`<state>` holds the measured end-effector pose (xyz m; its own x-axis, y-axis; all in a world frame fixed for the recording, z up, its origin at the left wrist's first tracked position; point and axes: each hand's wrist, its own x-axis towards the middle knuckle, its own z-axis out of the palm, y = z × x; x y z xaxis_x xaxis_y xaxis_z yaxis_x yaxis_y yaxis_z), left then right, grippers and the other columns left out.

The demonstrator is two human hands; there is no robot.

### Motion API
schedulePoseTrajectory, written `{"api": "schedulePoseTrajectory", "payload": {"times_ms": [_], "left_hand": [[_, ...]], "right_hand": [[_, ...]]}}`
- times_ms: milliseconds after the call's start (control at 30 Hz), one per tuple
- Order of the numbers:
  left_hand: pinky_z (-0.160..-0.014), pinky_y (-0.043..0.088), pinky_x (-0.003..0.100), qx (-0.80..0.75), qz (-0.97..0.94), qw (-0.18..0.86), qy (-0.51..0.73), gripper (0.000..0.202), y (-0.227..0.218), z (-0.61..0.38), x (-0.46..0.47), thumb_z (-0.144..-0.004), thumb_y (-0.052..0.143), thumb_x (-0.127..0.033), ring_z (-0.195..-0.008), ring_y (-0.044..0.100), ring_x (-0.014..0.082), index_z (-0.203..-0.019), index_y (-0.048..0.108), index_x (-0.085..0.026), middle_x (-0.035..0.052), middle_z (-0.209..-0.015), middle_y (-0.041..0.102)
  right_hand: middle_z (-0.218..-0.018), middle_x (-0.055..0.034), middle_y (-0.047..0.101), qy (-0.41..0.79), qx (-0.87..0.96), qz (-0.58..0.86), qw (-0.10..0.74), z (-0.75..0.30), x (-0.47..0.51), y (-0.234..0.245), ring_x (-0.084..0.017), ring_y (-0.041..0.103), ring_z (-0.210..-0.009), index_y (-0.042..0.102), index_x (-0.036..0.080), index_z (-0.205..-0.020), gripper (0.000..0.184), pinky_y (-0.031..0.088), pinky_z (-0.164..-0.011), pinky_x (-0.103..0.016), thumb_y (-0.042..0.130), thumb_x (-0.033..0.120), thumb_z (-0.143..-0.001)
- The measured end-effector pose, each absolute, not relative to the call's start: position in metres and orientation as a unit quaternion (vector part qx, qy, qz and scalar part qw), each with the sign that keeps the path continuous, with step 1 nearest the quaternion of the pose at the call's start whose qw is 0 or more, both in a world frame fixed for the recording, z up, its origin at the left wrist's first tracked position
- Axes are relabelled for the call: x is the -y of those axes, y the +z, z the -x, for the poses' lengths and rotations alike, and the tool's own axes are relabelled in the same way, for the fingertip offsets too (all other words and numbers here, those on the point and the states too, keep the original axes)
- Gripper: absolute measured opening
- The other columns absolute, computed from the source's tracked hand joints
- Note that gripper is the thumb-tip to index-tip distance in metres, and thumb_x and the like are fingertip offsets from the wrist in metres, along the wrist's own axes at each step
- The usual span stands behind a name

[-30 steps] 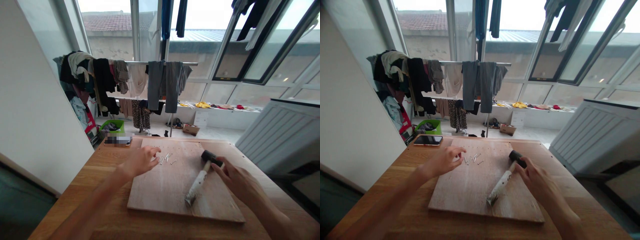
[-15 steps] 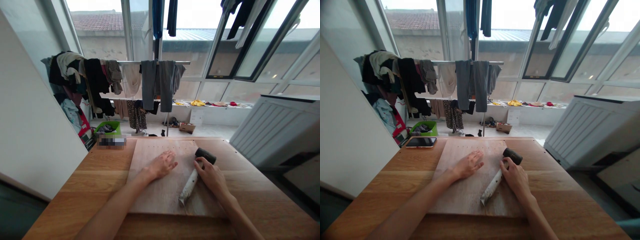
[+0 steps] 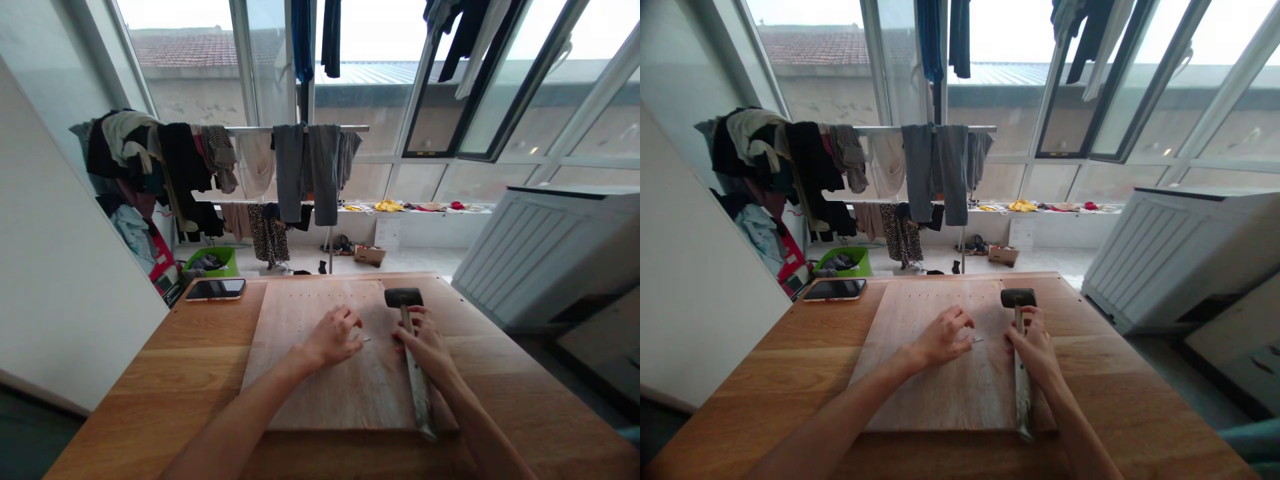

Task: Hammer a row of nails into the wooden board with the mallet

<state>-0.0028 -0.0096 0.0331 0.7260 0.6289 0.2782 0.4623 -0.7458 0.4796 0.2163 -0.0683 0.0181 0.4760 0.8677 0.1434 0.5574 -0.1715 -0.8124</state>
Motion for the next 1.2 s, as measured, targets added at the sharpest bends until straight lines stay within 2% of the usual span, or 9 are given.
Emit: {"api": "schedulePoseTrajectory", "payload": {"times_ms": [67,200,300,367,467,633,833,1033,1200], "left_hand": [[-0.085,0.051,0.033,-0.332,-0.903,0.192,0.192,0.013,0.039,0.009,0.004,-0.082,0.063,-0.024,-0.092,0.062,0.0213,-0.091,0.063,-0.015,0.0076,-0.097,0.064],[-0.075,0.049,0.029,-0.349,-0.912,0.175,0.127,0.016,0.049,0.012,0.007,-0.080,0.064,-0.031,-0.085,0.062,0.0202,-0.090,0.063,-0.018,0.0056,-0.093,0.064],[-0.073,0.048,0.030,-0.344,-0.924,0.146,0.083,0.018,0.053,0.004,0.014,-0.079,0.062,-0.034,-0.086,0.062,0.0216,-0.089,0.063,-0.019,0.0060,-0.094,0.065],[-0.074,0.049,0.031,-0.337,-0.931,0.126,0.059,0.018,0.056,-0.004,0.017,-0.079,0.062,-0.034,-0.088,0.063,0.0226,-0.087,0.063,-0.019,0.0070,-0.095,0.065],[-0.074,0.050,0.032,-0.329,-0.938,0.110,0.021,0.018,0.058,-0.015,0.018,-0.079,0.061,-0.033,-0.088,0.065,0.0232,-0.087,0.065,-0.017,0.0086,-0.096,0.067],[-0.071,0.051,0.032,-0.307,-0.947,0.090,-0.019,0.019,0.061,-0.025,0.018,-0.081,0.061,-0.031,-0.086,0.067,0.0254,-0.088,0.068,-0.015,0.0113,-0.096,0.069],[-0.069,0.050,0.031,-0.326,-0.937,0.126,-0.001,0.015,0.062,-0.021,0.018,-0.078,0.062,-0.028,-0.082,0.067,0.0229,-0.085,0.069,-0.017,0.0092,-0.094,0.071],[-0.065,0.045,0.025,-0.346,-0.911,0.215,0.064,0.008,0.054,-0.011,0.009,-0.071,0.067,-0.024,-0.073,0.062,0.0169,-0.077,0.069,-0.019,0.0027,-0.083,0.069],[-0.070,0.048,0.025,-0.318,-0.899,0.264,0.144,0.008,0.043,-0.008,-0.002,-0.071,0.069,-0.021,-0.076,0.061,0.0158,-0.079,0.070,-0.018,0.0029,-0.088,0.065]], "right_hand": [[-0.102,-0.0072,0.069,0.193,0.465,0.735,0.455,-0.216,0.068,0.018,-0.017,0.068,-0.057,0.039,0.020,-0.131,0.063,0.054,-0.052,-0.028,0.060,0.036,-0.074],[-0.116,-0.0116,0.065,0.178,0.483,0.731,0.448,-0.216,0.068,0.019,-0.018,0.067,-0.059,0.039,0.021,-0.138,0.069,0.052,-0.045,-0.029,0.060,0.038,-0.075],[-0.118,-0.0125,0.063,0.127,0.541,0.709,0.434,-0.215,0.067,0.014,-0.019,0.067,-0.069,0.052,0.018,-0.129,0.057,0.056,-0.063,-0.035,0.057,0.036,-0.075],[-0.115,-0.0115,0.063,0.099,0.566,0.701,0.422,-0.214,0.066,0.009,-0.017,0.066,-0.067,0.057,0.017,-0.123,0.051,0.055,-0.075,-0.038,0.055,0.035,-0.076],[-0.112,-0.0102,0.061,0.075,0.569,0.709,0.409,-0.212,0.065,0.004,-0.016,0.065,-0.066,0.059,0.018,-0.121,0.047,0.053,-0.079,-0.038,0.052,0.035,-0.078],[-0.112,-0.0122,0.061,0.075,0.565,0.720,0.395,-0.212,0.065,0.005,-0.021,0.066,-0.076,0.058,0.018,-0.124,0.052,0.052,-0.081,-0.039,0.051,0.037,-0.077],[-0.099,-0.0114,0.072,0.172,0.532,0.748,0.359,-0.211,0.064,0.011,-0.026,0.071,-0.087,0.050,0.015,-0.133,0.058,0.051,-0.083,-0.036,0.052,0.038,-0.080],[-0.098,-0.0101,0.074,0.175,0.534,0.746,0.358,-0.210,0.065,0.013,-0.026,0.071,-0.088,0.052,0.016,-0.132,0.056,0.051,-0.077,-0.034,0.053,0.036,-0.080],[-0.104,-0.0119,0.073,0.208,0.519,0.750,0.352,-0.210,0.066,0.015,-0.024,0.070,-0.074,0.048,0.016,-0.136,0.059,0.051,-0.065,-0.033,0.051,0.037,-0.082]]}}
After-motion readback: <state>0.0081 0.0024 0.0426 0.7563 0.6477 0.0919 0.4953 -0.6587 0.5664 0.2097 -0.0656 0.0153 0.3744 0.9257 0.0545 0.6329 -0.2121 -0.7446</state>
